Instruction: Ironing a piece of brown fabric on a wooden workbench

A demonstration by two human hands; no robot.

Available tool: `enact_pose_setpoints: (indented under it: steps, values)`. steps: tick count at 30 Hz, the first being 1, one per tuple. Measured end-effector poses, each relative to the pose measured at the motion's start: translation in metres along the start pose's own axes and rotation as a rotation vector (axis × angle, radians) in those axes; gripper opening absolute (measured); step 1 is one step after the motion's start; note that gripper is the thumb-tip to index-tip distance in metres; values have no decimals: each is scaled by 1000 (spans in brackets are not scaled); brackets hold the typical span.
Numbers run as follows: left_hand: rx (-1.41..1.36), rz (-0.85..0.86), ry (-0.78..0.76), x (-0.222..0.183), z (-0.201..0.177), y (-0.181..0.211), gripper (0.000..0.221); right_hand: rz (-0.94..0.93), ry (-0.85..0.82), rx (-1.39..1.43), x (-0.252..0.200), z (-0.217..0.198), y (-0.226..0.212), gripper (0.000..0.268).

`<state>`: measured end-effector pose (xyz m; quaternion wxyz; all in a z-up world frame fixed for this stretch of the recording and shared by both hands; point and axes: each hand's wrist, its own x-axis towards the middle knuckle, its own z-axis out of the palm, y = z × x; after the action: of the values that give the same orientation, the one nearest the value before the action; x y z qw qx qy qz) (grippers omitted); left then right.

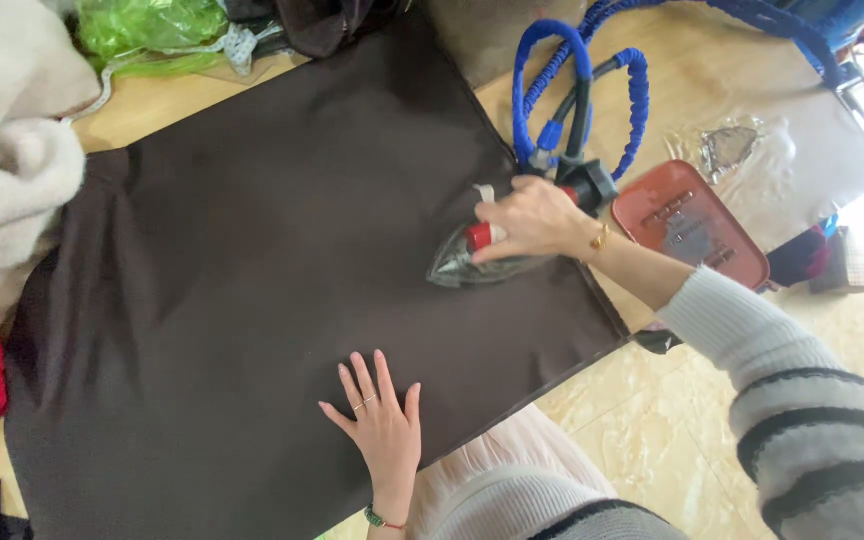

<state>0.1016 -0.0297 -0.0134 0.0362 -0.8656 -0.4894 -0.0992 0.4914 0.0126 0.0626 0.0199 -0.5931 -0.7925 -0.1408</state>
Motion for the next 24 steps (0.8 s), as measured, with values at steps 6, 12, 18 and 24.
enact_pose_setpoints:
  steps: [6,12,18,24]
  values:
    - [4,22,39,-1,-1,2,72,-109,4,208,-70,-34,-53,72]
    - [-10,3,55,1,1,2,72,-172,54,242,-85,-52,-57,70]
    - [-21,36,28,-1,-4,18,72,-58,107,22,-33,-14,-24,70]
    - [-226,189,-38,-15,-13,66,75,-41,76,0,35,-3,-6,73]
